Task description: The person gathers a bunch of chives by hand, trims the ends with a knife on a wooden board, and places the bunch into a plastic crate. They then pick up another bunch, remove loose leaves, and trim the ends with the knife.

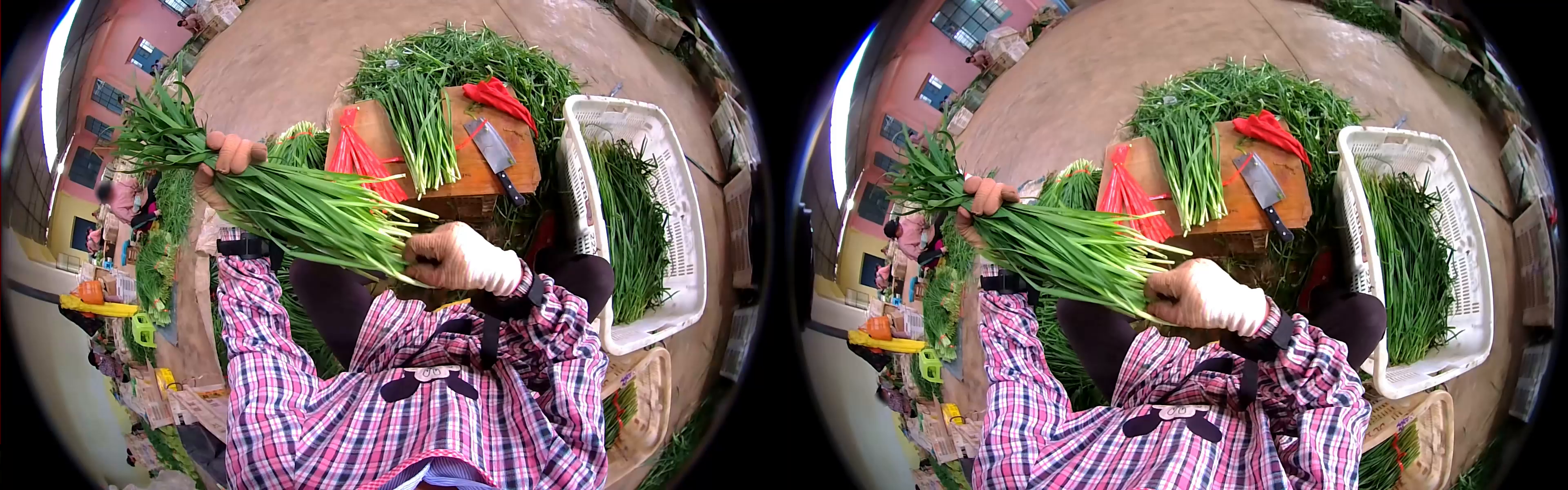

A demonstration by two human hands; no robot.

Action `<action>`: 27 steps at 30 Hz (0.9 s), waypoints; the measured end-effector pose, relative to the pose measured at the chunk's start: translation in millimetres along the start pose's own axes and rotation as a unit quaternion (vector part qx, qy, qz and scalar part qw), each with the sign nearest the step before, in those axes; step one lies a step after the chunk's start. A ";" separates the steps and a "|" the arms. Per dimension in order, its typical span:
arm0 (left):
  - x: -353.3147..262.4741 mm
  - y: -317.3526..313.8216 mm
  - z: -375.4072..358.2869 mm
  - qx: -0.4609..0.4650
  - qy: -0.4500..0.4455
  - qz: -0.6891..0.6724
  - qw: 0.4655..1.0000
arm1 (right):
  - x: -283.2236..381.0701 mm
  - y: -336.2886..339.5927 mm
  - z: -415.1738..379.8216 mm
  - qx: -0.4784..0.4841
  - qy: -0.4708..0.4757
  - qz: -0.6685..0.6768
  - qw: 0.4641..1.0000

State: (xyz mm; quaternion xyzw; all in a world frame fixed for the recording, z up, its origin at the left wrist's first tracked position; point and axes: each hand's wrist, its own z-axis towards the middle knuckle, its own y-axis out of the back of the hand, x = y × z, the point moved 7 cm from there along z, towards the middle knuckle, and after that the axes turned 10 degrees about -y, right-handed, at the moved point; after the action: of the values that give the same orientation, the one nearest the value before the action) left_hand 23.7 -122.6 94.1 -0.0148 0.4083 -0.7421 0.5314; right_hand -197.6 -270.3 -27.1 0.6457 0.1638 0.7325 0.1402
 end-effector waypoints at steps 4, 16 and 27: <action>-9.3 7.4 -4.0 -0.003 -0.029 -0.016 0.999 | -17.0 -10.1 -20.3 0.059 -0.004 -0.097 0.994; -50.7 10.4 -5.8 0.030 -0.032 -0.039 0.998 | -87.0 18.4 -67.6 0.057 -0.206 -0.284 0.935; -35.4 30.5 -1.1 -0.141 -0.052 0.019 0.989 | -55.6 -18.0 10.5 -0.149 -0.024 -0.091 0.984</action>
State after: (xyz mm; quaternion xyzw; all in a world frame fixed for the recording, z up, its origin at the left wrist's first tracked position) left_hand 62.4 -96.8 89.0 -0.1199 0.4808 -0.6655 0.5583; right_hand -180.3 -276.5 -83.6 0.6176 0.1074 0.7170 0.3049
